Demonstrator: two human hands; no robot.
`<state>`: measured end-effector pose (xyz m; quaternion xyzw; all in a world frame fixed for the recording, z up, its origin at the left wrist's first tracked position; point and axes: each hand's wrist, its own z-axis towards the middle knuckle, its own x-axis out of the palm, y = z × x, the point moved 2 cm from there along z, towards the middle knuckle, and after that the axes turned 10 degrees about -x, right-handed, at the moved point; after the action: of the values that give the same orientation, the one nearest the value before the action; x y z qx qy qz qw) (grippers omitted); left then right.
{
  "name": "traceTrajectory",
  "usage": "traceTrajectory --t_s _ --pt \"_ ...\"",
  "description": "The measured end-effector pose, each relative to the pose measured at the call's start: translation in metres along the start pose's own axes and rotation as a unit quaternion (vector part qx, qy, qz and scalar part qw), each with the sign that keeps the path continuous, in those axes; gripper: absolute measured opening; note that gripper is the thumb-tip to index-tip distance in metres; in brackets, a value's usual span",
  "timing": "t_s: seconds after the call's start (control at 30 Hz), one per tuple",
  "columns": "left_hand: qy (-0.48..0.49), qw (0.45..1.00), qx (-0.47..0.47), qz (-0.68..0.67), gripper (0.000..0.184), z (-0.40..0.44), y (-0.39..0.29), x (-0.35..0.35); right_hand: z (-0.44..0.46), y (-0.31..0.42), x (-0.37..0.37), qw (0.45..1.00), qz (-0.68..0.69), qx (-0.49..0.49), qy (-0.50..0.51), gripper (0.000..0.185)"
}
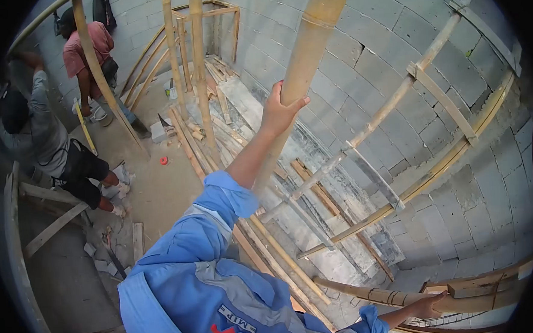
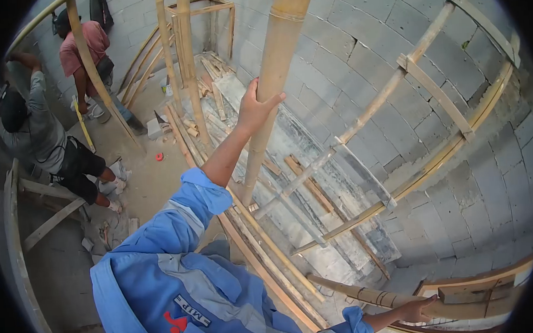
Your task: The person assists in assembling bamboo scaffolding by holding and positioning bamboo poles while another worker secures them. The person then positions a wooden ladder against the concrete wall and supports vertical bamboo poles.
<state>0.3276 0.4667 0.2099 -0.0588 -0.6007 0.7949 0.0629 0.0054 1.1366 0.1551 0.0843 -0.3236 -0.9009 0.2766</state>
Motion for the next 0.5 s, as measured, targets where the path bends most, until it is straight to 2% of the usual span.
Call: traceTrajectory --t_s 0.03,0.07,0.1,0.2,0.27,0.3,0.33,0.37,0.4,0.43,0.5 --pt "-0.017 0.999 0.032 0.029 0.073 -0.005 0.012 -0.006 -0.005 0.009 -0.001 0.999 0.046 -0.001 -0.015 0.079" --pt "-0.030 0.996 0.065 0.055 0.075 -0.017 0.027 -0.010 -0.008 0.015 -0.008 0.993 -0.083 -0.082 0.032 0.080" --pt "-0.041 0.991 0.098 0.080 0.076 -0.032 0.043 -0.017 -0.018 0.019 -0.007 0.989 -0.098 -0.108 0.024 0.081" --pt "0.058 0.992 -0.036 0.108 0.078 -0.091 0.112 -0.053 -0.106 0.017 0.001 0.980 -0.190 -0.056 0.031 0.083" --pt "0.106 0.973 -0.138 0.152 0.080 -0.133 0.183 -0.082 -0.203 0.014 0.007 0.945 -0.301 0.041 0.122 0.084" --pt "0.121 0.958 -0.190 0.176 0.080 -0.154 0.216 -0.099 -0.254 0.016 0.008 0.920 -0.324 0.074 0.208 0.084" --pt "0.146 0.943 -0.217 0.208 0.080 -0.174 0.246 -0.118 -0.308 -0.018 0.017 0.909 -0.161 0.096 0.374 0.078" --pt "0.171 0.924 -0.245 0.238 0.080 -0.189 0.262 -0.139 -0.352 0.042 0.014 0.837 -0.115 0.145 0.514 0.072" --pt "0.192 0.917 -0.268 0.224 0.081 -0.202 0.276 -0.160 -0.407 0.058 0.015 0.789 -0.011 0.154 0.595 0.068" --pt "0.214 0.910 -0.288 0.210 0.081 -0.207 0.283 -0.182 -0.453 0.081 0.017 0.725 0.023 0.186 0.663 0.070" --pt "0.264 0.866 -0.364 0.220 0.082 -0.197 0.289 -0.226 -0.508 0.171 0.020 0.671 0.076 0.153 0.722 0.076"
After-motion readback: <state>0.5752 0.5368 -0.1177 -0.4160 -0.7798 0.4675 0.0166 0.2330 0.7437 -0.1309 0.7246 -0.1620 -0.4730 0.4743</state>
